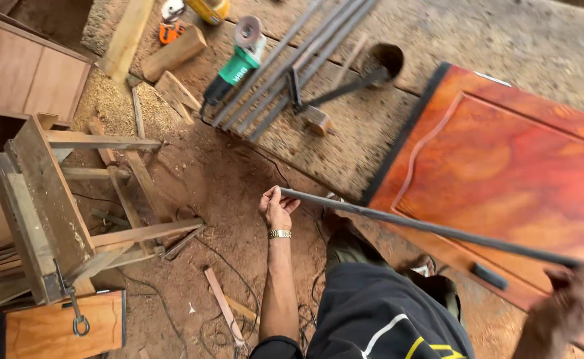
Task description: The person files a long metal bar with a hand file, then measures the bar with a tape measure and sorts through metal strips on the workbench. They align a strip along the edge of a finished cabinet door and begin drilling it in place with a power drill.
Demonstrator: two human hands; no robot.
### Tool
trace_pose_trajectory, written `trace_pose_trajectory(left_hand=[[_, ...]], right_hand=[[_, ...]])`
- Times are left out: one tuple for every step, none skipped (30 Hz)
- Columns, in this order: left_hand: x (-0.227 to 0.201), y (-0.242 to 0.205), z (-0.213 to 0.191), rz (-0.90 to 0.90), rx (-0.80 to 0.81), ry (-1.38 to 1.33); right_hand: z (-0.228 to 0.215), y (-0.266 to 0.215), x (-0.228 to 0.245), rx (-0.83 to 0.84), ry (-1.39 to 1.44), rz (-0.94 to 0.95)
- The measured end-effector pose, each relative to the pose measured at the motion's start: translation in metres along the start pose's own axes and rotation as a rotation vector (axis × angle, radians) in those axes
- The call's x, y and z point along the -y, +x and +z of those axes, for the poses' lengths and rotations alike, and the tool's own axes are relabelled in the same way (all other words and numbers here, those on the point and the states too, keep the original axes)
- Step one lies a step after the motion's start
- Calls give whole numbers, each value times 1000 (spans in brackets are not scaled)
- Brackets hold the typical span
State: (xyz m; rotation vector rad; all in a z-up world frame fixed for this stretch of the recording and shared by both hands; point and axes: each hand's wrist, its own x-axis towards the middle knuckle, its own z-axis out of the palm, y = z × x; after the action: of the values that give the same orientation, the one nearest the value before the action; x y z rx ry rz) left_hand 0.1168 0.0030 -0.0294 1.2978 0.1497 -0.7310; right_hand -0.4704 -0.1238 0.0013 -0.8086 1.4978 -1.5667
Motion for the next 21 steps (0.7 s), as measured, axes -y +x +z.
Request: trace_pose_trajectory(left_hand=[[-3, 25, -3, -3, -63, -22], [-8, 44, -9, -14, -135, -42], [-12, 57, -6, -16, -146, -51], [-17, 71, -7, -57, -188, -77], [-22, 86, -7, -99, -230, -104], [-35, 105, -3, -100, -228, -105], [-46, 125, 4, -107, -241, -136], [-46, 129, 6, -149, -252, -150], [-49, 127, 0, -185, -249, -133], [-51, 136, 5, -173, -273, -149], [-52, 143, 10, -162, -298, -164], [-55, 138, 17, -189, -280, -158], [-59, 131, 23, -201, -311, -139], [-66, 126, 24, -200, -355, -123], [-59, 124, 27, -213, -348, -122], [-56, 121, 25, -233, -303, -77], [-54, 116, 21, -255, -257, -32], [-55, 114, 11, -251, -280, -29], [-57, 110, 0, -315, -140, 125], [-60, 120, -6, -357, 9, 272], [-75, 133, -10, -334, -6, 269]], right_hand=[[61, 1, 16, 28, 4, -22], [122, -7, 36, 59, -1, -37], [142, 12, 19, 72, -7, -39], [165, 29, -3, 137, 12, 89], [188, 48, -24, 204, 29, 216], [232, 40, -12, 203, 28, 213], [276, 35, -2, 251, 8, 237], [294, 24, 17, 271, -40, 266], [308, 6, 16, 242, -68, 269], [327, -5, 14, 318, -61, 194], [344, -14, 13, 396, -58, 121], [354, -36, 2, 370, -75, 109], [363, -58, -9, 407, -320, 72], [377, -80, -26, 456, -558, 43], [391, -93, -21, 445, -567, 40], [407, -110, -18, 448, -558, 144], [421, -128, -14, 451, -548, 249], [425, -131, -12, 468, -553, 263], [427, -135, -9, 444, -715, 230], [440, -135, -12, 423, -855, 180], [429, -132, -18, 445, -838, 178]])
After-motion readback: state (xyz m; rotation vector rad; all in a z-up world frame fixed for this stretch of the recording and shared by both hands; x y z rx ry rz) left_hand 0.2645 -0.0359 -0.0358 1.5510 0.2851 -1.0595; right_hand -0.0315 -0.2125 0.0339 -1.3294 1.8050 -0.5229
